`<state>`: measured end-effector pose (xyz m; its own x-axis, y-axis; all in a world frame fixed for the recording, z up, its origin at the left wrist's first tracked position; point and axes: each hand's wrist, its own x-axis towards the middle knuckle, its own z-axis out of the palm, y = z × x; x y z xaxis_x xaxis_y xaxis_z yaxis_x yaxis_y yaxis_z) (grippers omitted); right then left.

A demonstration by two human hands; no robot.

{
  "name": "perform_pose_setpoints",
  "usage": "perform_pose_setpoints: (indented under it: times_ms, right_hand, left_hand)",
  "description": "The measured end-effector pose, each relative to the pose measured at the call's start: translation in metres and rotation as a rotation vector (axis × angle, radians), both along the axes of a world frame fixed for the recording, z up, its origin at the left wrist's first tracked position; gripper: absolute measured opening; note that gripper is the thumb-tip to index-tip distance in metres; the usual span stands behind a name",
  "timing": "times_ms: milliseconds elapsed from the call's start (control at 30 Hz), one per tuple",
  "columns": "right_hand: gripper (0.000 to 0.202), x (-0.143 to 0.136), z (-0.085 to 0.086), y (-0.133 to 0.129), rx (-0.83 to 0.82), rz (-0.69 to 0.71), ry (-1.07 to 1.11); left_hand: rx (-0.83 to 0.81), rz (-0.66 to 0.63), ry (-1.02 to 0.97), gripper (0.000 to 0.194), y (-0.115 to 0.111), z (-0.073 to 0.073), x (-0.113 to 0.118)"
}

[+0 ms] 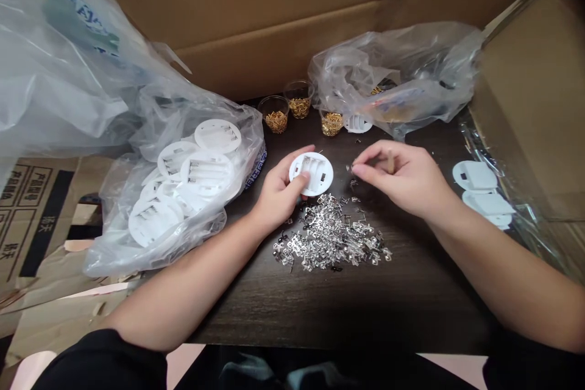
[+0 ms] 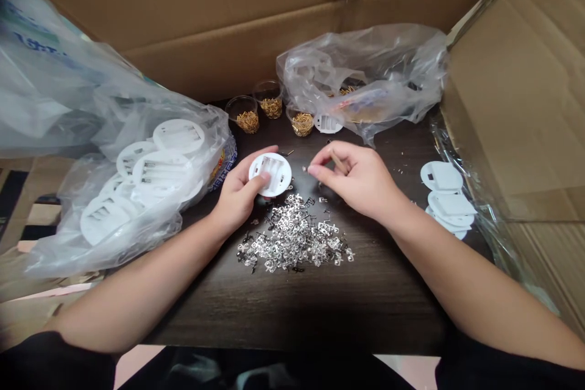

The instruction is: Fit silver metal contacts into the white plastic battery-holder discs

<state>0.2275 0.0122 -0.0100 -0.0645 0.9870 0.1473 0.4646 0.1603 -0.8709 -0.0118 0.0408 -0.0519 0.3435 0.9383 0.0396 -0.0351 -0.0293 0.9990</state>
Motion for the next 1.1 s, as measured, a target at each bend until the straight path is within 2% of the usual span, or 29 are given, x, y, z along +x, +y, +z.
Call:
perform_pose_setpoints:
  times_ms: [67, 100, 233, 333, 467, 633, 1100]
  right_hand:
    - [0.010, -0.013, -0.008, -0.003, 0.132, -0.168, 0.076]
    - [0.011, -0.019, -0.013, -0.004, 0.172, -0.191, 0.102]
    - [0.013, -0.034, -0.028, -0.009, 0.291, -0.132, 0.138]
    - [0.013, -0.036, -0.030, -0.010, 0.382, -0.108, 0.070]
    - [0.014, -0.033, -0.030, -0.009, 0.446, -0.113, -0.006]
    - [0.009, -0.030, -0.034, -0.009, 0.443, -0.149, 0.019]
    - [0.015, -0.022, -0.045, -0.012, 0.606, -0.040, 0.035]
  left_hand:
    - [0.041, -0.036, -0.003, 0.059, -0.001, 0.001, 0.000]
    - [0.071, -0.059, 0.005, 0.059, -0.002, 0.001, 0.000]
    - [0.176, -0.137, 0.053, 0.041, -0.004, -0.002, 0.001]
    - [0.180, -0.155, 0.042, 0.038, -0.005, -0.004, 0.002]
    - [0.161, -0.194, 0.027, 0.054, -0.005, -0.005, 0.003]
    - [0.186, -0.248, 0.037, 0.079, -0.005, -0.009, 0.003]
    - [0.363, -0.274, 0.176, 0.087, -0.004, -0.009, 0.002]
